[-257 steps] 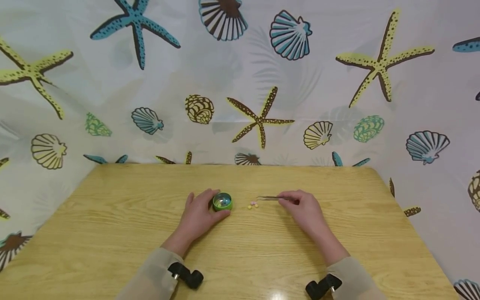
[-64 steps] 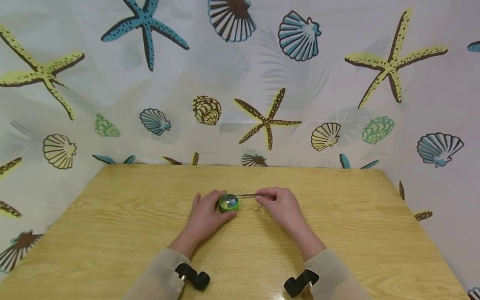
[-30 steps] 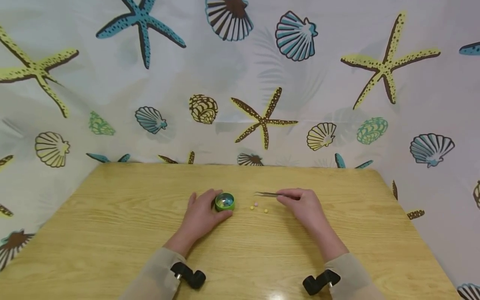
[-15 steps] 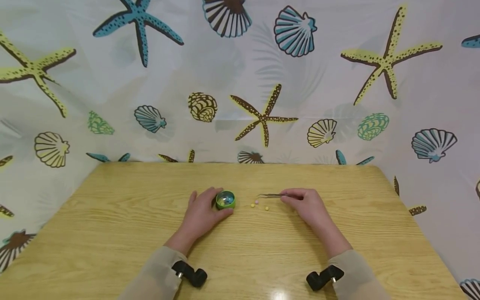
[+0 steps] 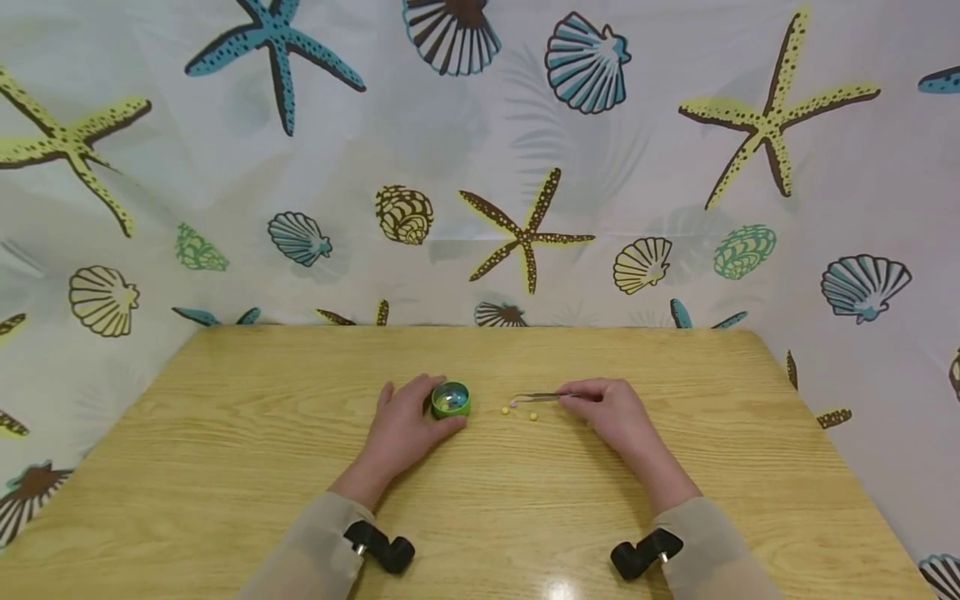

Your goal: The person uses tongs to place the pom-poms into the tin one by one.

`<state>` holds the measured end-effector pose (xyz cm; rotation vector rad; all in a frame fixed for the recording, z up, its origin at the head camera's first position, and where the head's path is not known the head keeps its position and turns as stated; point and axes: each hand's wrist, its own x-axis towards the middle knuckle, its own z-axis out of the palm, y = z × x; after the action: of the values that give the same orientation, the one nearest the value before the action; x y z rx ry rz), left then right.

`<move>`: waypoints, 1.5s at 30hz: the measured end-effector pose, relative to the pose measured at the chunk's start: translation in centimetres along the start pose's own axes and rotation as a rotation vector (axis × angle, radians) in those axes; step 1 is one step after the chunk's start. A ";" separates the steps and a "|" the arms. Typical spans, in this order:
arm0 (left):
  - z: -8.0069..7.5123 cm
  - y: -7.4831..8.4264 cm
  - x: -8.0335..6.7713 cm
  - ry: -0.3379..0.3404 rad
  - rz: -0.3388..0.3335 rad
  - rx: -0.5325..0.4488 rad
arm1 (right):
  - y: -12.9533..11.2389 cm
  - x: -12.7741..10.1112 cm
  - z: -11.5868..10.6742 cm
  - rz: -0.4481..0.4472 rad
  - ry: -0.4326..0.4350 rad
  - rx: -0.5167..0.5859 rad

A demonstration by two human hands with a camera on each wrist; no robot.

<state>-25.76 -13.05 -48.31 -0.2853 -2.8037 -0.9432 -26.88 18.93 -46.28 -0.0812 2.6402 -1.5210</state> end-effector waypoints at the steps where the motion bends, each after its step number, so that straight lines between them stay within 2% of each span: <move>1: 0.0 0.0 0.0 0.000 0.001 0.000 | 0.0 0.0 0.0 0.002 0.000 0.000; 24: 0.2 -0.1 0.1 0.003 0.004 -0.002 | 0.3 -0.1 0.0 -0.013 -0.004 -0.017; 45: 0.2 -0.2 0.1 0.008 0.009 -0.006 | 0.2 -0.1 0.1 0.002 0.001 0.023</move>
<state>-25.88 -13.05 -48.54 -0.2938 -2.7902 -0.9494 -26.74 18.93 -46.47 -0.0761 2.6218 -1.5506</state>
